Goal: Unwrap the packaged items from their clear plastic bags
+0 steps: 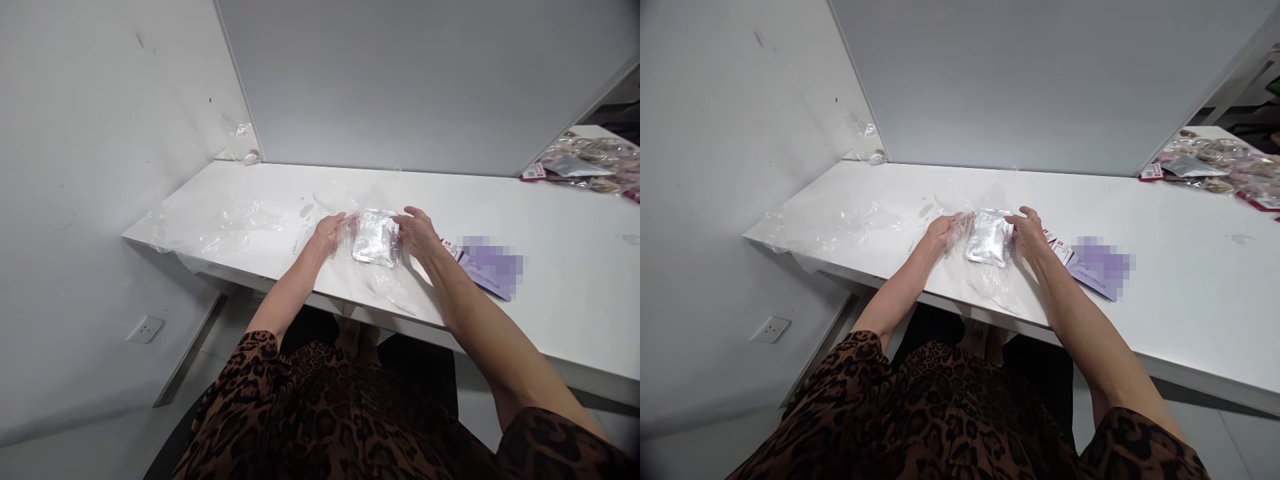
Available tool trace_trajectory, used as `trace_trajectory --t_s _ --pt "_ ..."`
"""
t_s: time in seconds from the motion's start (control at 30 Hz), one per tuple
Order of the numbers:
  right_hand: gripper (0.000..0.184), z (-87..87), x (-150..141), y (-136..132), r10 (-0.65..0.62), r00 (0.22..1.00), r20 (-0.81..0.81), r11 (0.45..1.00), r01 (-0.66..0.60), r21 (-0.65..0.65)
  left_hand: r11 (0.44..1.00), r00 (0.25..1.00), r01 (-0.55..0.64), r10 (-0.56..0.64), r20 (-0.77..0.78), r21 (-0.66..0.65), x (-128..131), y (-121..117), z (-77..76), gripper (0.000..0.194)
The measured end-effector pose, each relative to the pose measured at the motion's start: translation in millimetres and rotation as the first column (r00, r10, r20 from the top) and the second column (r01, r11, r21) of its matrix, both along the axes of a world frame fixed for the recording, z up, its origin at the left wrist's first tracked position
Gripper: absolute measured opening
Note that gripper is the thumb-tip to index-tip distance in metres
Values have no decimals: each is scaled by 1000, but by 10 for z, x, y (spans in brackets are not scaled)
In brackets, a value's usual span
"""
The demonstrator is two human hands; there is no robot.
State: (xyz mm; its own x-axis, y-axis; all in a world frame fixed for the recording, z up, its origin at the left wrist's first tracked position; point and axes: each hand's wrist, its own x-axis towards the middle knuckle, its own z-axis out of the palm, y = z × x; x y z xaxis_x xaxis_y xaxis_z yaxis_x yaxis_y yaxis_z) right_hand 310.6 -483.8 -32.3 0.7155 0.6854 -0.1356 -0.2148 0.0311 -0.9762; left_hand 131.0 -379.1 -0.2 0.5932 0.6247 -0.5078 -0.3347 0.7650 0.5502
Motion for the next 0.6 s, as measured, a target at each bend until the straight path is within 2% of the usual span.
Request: trace_trajectory --t_s 0.1,0.2,0.33,0.47,0.53,0.6 --pt "64 39 -55 -14 38 999 1 999 -38 20 997 996 81 -82 -42 -9 10 -13 22 30" --pt "62 86 -99 -37 71 997 4 997 -72 9 994 992 110 -111 -64 -13 -13 -31 76 32" --pt "51 162 -191 -80 102 995 -23 995 -102 8 984 981 175 -176 78 21 -78 -57 165 43" --pt "44 212 -254 -118 83 979 187 997 -80 -24 977 956 206 -213 202 52 -102 -149 233 53" --pt "40 231 -219 -134 118 949 292 992 -101 -74 971 939 227 -238 248 75 -70 -229 245 53" --pt "31 260 -135 -148 184 928 323 981 -151 -125 960 923 261 -280 265 105 -9 -313 241 54"
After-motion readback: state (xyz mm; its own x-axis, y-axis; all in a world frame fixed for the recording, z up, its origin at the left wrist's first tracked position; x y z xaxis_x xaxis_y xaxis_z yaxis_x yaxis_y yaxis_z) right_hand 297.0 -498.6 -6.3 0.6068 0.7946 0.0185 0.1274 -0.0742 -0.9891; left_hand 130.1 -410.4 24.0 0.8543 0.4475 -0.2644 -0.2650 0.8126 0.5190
